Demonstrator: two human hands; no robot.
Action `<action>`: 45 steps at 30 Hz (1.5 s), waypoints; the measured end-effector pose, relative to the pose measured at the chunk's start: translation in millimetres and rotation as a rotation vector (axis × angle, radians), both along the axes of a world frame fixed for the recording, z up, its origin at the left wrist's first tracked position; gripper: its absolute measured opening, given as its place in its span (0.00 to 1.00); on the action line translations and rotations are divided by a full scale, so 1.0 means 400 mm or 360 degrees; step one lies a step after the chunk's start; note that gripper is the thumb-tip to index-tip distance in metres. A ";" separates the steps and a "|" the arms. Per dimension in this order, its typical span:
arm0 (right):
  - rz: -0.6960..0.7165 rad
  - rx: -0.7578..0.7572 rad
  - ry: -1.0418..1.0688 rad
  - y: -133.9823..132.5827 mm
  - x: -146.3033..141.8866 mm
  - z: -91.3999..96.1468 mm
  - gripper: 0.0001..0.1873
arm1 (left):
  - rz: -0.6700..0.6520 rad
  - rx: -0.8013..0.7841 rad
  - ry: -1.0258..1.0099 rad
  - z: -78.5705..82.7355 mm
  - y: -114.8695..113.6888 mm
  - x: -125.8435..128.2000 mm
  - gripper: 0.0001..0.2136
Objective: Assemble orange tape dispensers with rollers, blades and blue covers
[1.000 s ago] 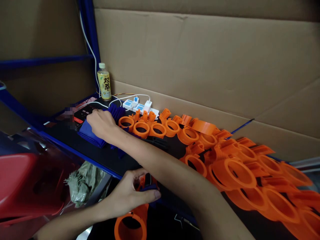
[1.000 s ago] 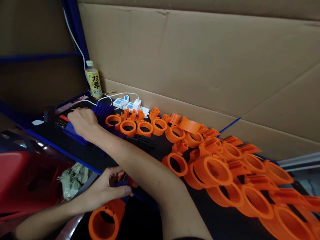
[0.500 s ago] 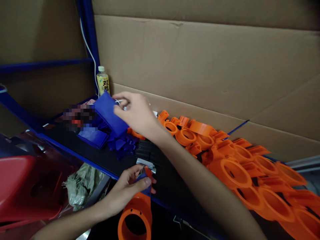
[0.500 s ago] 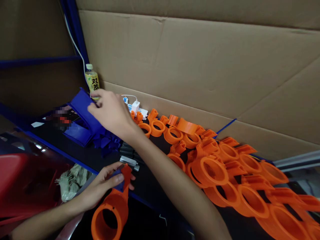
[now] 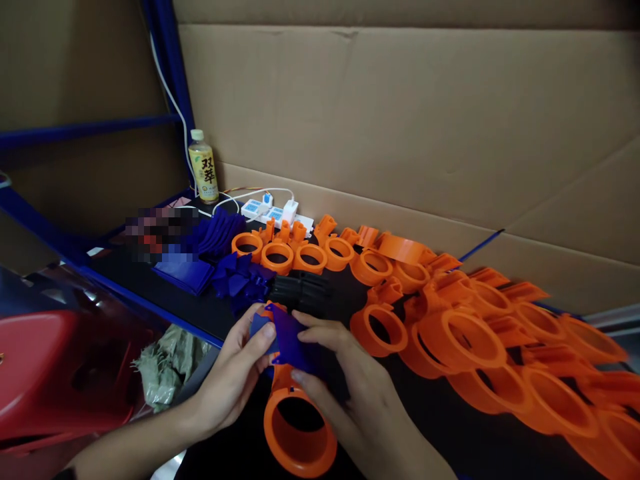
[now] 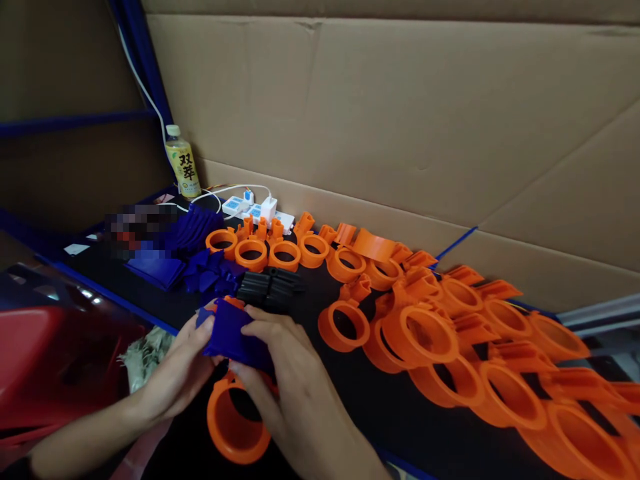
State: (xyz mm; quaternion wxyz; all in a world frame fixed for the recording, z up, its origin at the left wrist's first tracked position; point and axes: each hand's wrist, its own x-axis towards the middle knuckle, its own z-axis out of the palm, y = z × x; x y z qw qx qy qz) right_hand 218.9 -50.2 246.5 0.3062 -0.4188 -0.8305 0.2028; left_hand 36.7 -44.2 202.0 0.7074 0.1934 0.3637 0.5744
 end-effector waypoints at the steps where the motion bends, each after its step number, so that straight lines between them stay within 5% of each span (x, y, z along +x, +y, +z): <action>1: 0.0004 -0.0028 0.0032 0.006 0.004 0.001 0.19 | -0.0013 0.0005 0.0006 -0.001 -0.002 0.001 0.24; 9: -0.0130 -0.0142 0.0055 0.013 0.017 -0.002 0.20 | 0.0116 0.0004 0.0124 -0.009 0.004 0.002 0.26; 28: -0.0106 -0.0385 0.0203 0.003 0.026 -0.029 0.18 | -0.0080 0.0259 0.0185 -0.005 0.007 0.005 0.12; 34: -0.0093 -0.0715 0.0705 -0.018 0.019 -0.048 0.15 | -0.0319 0.0392 0.0309 0.024 -0.020 -0.012 0.14; 39: -0.0318 -0.0941 0.1276 -0.017 -0.011 -0.067 0.10 | -0.0409 0.0653 0.0376 0.028 -0.034 -0.021 0.29; 45: -0.0231 -0.1209 0.1402 -0.013 -0.004 -0.072 0.11 | -0.0501 0.0799 0.0496 0.040 -0.014 -0.020 0.27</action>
